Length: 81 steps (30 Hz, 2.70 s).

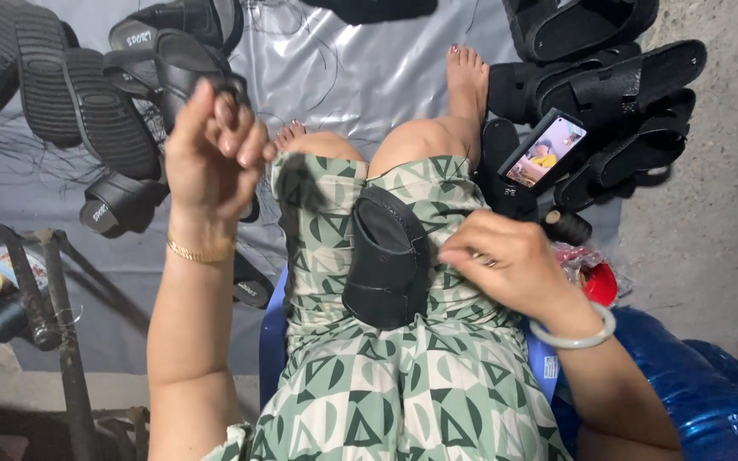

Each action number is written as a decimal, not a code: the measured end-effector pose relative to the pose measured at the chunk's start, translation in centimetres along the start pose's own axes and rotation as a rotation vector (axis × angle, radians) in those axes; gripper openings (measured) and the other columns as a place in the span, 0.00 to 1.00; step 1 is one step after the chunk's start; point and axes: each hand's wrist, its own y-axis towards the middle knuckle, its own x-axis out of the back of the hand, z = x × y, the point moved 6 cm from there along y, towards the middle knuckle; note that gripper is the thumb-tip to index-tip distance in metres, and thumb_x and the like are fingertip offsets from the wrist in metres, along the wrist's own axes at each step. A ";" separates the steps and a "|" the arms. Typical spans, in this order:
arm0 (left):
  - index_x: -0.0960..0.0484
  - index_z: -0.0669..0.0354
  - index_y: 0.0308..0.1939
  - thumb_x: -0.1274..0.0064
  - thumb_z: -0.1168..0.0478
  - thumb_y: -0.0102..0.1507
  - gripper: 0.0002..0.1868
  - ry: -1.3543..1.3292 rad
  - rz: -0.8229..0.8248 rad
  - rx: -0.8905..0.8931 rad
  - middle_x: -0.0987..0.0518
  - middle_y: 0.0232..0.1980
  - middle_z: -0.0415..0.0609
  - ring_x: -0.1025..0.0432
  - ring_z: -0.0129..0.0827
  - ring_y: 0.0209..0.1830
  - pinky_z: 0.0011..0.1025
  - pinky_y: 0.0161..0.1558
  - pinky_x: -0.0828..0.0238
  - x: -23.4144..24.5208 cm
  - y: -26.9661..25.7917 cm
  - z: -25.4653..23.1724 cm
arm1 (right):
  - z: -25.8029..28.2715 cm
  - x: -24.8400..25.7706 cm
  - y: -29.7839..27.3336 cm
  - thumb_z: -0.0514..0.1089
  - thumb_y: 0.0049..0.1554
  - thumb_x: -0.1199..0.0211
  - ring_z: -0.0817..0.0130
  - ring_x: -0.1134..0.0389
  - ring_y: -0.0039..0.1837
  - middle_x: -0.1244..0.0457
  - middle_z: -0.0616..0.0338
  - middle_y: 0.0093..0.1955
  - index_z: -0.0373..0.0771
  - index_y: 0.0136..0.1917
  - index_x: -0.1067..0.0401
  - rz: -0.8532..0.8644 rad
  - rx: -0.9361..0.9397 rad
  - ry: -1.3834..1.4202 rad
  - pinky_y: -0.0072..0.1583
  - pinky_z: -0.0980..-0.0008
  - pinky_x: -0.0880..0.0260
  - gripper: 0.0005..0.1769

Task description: The person is repairing a black sandal by hand-stitching the strap using a needle and thread.

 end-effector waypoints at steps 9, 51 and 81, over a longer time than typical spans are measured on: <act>0.37 0.51 0.23 0.51 0.56 0.60 0.15 0.424 -0.200 -0.219 0.45 0.17 0.35 0.52 0.20 0.11 0.20 0.14 0.52 1.1 3.1 -0.9 | -0.5 -3.2 1.9 0.48 0.58 0.51 0.81 0.38 0.27 0.38 0.55 0.33 0.39 0.34 0.39 -0.072 -0.262 0.970 0.26 0.90 0.42 0.15; 0.48 0.50 0.65 0.37 0.40 0.45 0.52 1.663 -0.032 -0.200 0.42 0.68 0.52 0.44 0.43 0.69 0.68 0.61 0.83 -4.4 -7.4 9.8 | 1.7 1.0 -2.0 0.45 0.55 0.44 0.72 0.48 0.26 0.52 0.67 0.29 0.61 0.66 0.42 0.260 0.017 -0.725 0.23 0.70 0.51 0.27; 0.38 0.55 0.63 0.35 0.43 0.45 0.47 1.487 0.056 -0.441 0.35 0.62 0.58 0.40 0.51 0.63 0.75 0.55 0.78 -2.9 -7.4 7.2 | 1.3 -0.3 -1.5 0.51 0.52 0.45 0.66 0.34 0.35 0.42 0.69 0.33 0.54 0.57 0.34 0.145 0.062 -0.646 0.36 0.67 0.34 0.18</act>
